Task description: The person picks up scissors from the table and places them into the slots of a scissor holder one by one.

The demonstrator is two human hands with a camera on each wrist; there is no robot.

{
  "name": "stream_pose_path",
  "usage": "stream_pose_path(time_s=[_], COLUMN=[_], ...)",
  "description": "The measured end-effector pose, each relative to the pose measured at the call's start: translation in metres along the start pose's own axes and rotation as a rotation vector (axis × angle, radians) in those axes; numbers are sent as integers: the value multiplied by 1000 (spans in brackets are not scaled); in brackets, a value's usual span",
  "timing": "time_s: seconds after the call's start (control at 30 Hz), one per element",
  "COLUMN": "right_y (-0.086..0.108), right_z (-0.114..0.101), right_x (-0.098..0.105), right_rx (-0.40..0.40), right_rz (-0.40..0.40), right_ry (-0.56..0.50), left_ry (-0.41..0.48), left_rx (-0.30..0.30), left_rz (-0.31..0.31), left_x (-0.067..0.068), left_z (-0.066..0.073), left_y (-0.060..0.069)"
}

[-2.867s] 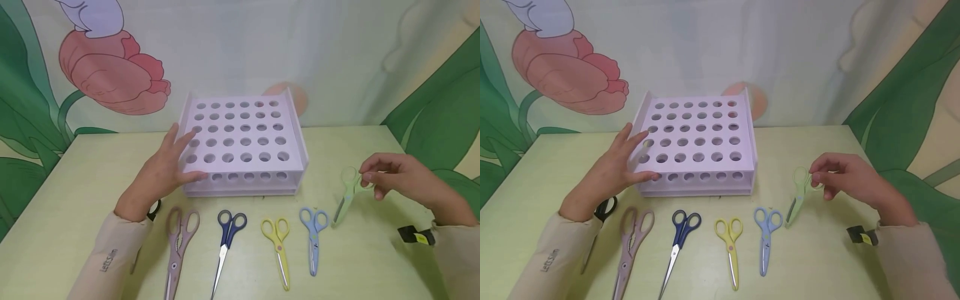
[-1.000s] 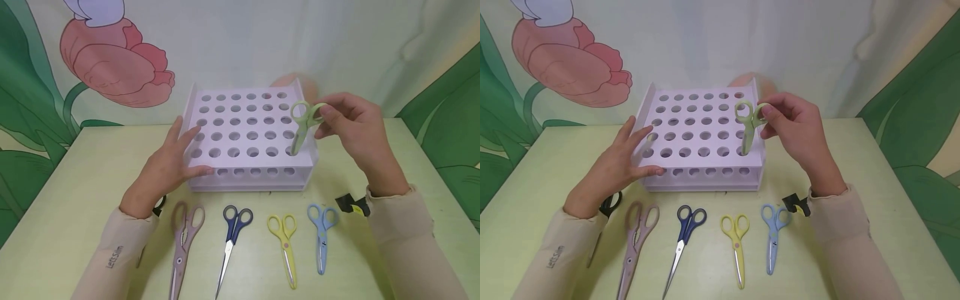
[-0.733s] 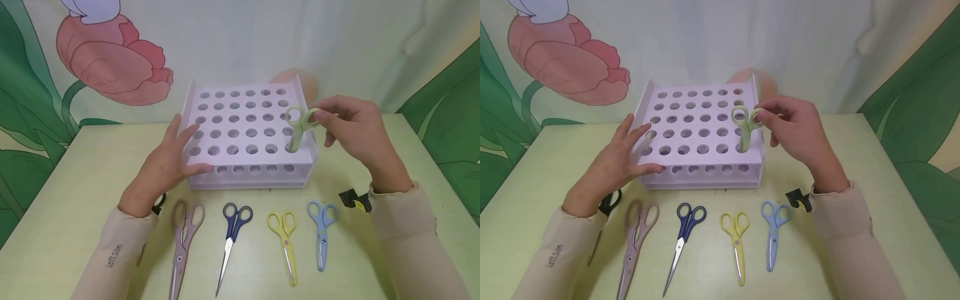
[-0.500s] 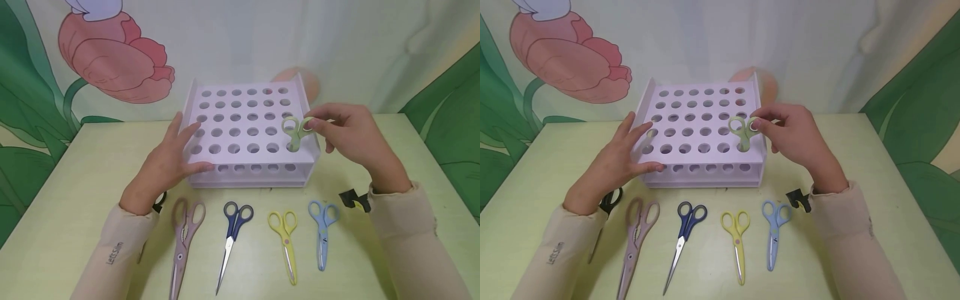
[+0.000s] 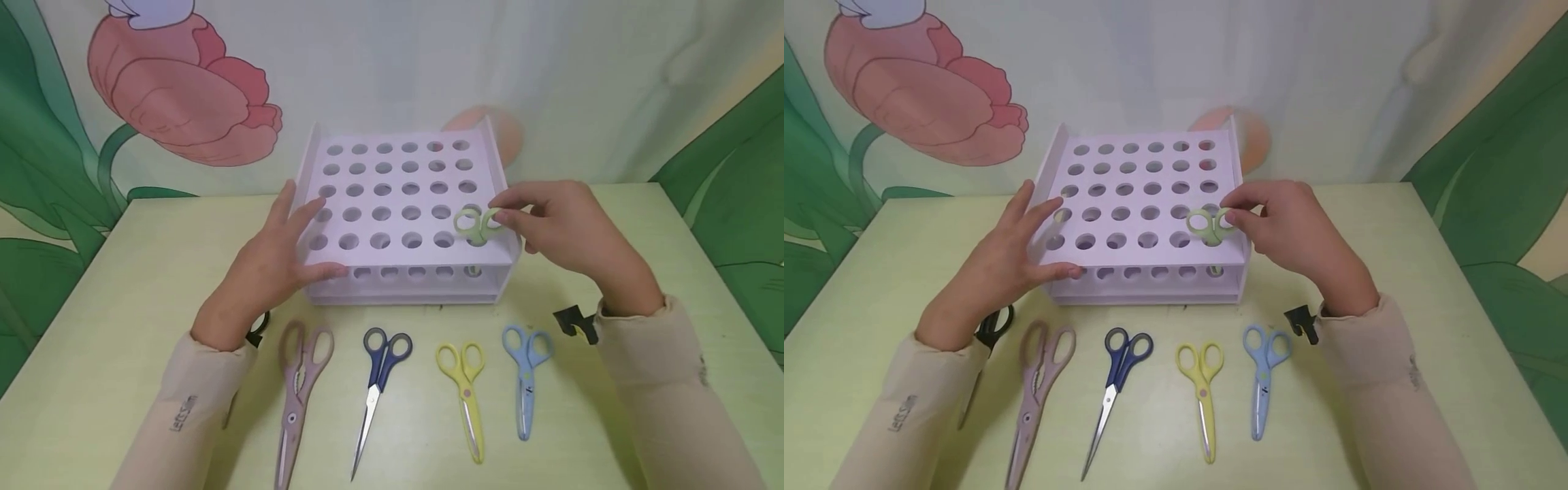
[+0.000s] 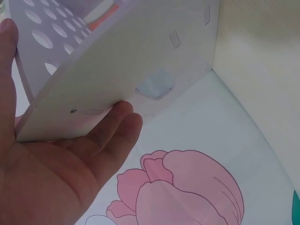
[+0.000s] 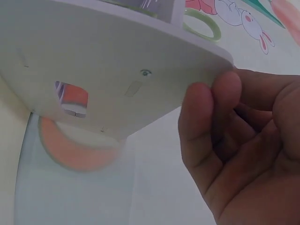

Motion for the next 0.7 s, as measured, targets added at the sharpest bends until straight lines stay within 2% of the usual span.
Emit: stream_pose_path(time_s=[0.17, 0.37, 0.47, 0.6, 0.7], right_y=[-1, 8, 19, 34, 46], right_z=[-4, -2, 5, 20, 34], right_x=[2, 14, 18, 20, 17], right_rx=[-6, 35, 46, 18, -5], right_rz=[-1, 112, 136, 112, 47], right_ry=[29, -37, -73, -51, 31], left_ry=[-4, -3, -3, -6, -2], left_rx=[4, 14, 15, -1, -3], left_rz=[5, 4, -6, 2, 3], left_x=[3, 3, -1, -2, -3], left_z=[-2, -4, -4, -2, -1], left_y=[4, 4, 4, 2, 2])
Point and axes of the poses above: each hand's wrist, its own y-axis away from the middle knuckle, its own x-axis out of the back of the hand, z = x × y, the point moved 6 cm from there along -y, towards the middle knuckle, and after that the axes turned 5 degrees about -y, right-handed, at the moved point
